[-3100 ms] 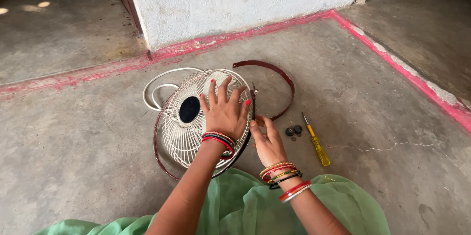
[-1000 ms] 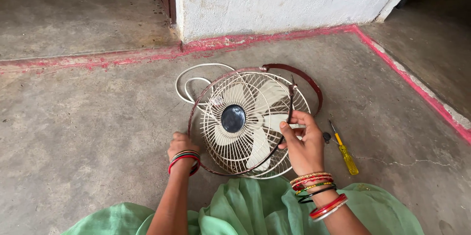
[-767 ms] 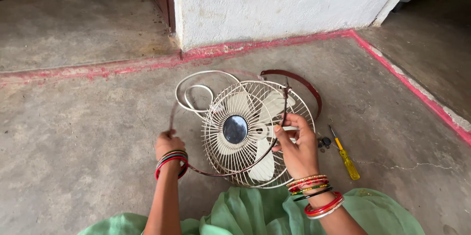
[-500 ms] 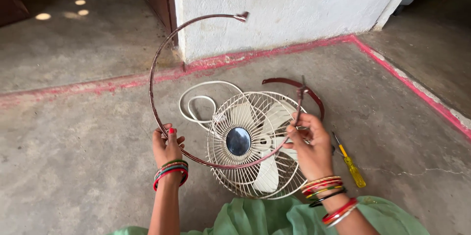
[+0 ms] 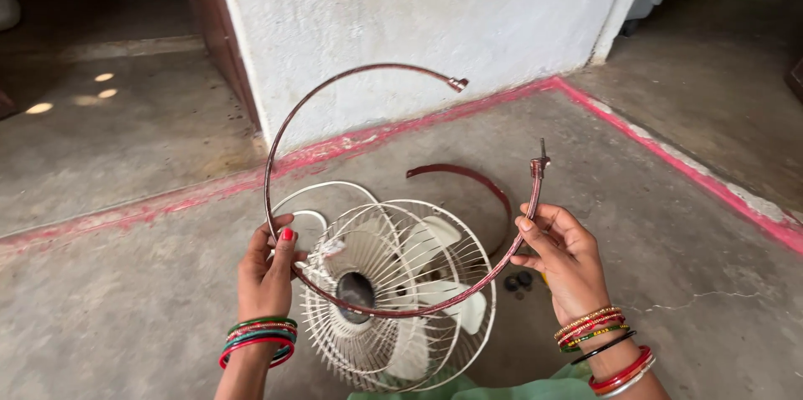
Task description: The person disassembles a small electric fan by removing the front grille, support ring, and fan blades. They use a screwdriver to loosen screws and separate components, placing them on the floor.
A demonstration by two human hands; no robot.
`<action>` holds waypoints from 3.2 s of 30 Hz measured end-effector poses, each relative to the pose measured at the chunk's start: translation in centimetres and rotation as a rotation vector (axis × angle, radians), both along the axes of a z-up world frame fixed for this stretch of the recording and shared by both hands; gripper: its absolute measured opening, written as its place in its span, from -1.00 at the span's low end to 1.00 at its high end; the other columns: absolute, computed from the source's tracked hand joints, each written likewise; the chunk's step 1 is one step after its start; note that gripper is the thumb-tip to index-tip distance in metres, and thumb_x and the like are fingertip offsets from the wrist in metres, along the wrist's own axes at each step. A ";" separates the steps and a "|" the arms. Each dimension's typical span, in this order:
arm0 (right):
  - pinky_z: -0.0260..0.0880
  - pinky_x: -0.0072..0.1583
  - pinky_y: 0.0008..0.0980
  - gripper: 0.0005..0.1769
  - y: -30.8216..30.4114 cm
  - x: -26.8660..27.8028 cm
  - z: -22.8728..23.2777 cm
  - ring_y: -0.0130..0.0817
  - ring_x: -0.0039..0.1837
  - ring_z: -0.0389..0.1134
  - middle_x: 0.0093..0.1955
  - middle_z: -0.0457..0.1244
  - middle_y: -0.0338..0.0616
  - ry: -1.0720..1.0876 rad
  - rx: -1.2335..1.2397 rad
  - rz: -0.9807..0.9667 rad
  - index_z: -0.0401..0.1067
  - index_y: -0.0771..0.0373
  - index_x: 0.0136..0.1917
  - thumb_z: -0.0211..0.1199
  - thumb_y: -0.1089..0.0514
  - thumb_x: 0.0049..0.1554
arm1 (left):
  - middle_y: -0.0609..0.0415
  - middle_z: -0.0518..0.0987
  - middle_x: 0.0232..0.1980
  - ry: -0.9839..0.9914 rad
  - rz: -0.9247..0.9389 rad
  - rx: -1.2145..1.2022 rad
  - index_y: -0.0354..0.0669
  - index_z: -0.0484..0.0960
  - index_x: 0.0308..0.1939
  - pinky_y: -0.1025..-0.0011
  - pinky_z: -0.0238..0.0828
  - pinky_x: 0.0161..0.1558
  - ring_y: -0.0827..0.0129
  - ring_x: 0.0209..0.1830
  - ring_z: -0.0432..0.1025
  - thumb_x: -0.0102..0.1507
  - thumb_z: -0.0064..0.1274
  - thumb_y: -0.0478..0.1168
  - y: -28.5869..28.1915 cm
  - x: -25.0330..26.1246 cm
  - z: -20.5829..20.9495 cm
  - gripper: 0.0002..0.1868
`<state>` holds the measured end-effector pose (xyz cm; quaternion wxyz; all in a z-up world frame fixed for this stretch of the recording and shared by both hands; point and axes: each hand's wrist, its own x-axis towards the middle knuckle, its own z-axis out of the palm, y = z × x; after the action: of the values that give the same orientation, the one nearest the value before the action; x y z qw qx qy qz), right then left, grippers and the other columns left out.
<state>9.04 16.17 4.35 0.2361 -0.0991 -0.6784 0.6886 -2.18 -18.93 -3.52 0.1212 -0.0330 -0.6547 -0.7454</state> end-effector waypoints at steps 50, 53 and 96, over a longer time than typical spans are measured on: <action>0.54 0.09 -0.32 -0.85 21.8 -16.4 -24.7 -0.25 -0.07 0.41 -0.02 0.28 -0.01 -0.211 -0.575 -0.233 0.37 0.45 0.03 0.17 0.29 0.23 | -0.36 0.22 0.53 -0.314 -0.444 -0.902 -0.31 0.02 0.57 0.21 0.15 0.46 -0.04 0.54 0.18 0.14 0.23 0.12 35.2 -15.6 -2.8 0.10; 0.48 0.18 -0.33 -0.80 21.3 -16.6 -24.7 -0.26 0.00 0.43 0.02 0.29 0.00 -0.193 -0.570 -0.111 0.37 0.52 0.07 0.17 0.32 0.21 | -0.32 0.25 0.53 -0.304 -0.432 -0.894 -0.28 0.11 0.54 0.22 0.17 0.45 -0.01 0.53 0.22 0.13 0.23 0.12 35.4 -15.5 -3.0 0.05; 0.54 0.03 -0.37 -0.70 5.9 -4.3 -12.5 -0.40 0.03 0.50 -0.01 0.43 -0.17 -0.014 0.169 -0.040 0.52 0.24 0.13 0.21 0.03 0.23 | -0.20 0.28 0.47 0.475 -0.136 -1.140 -0.04 0.45 0.33 -0.01 0.02 0.40 -0.14 0.51 0.08 0.13 0.26 0.03 15.5 0.7 2.4 -0.30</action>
<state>4.71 22.09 -8.19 0.2526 -0.0971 -0.7336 0.6234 -1.50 -3.39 -1.08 0.1792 -0.2993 -0.9013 -0.2570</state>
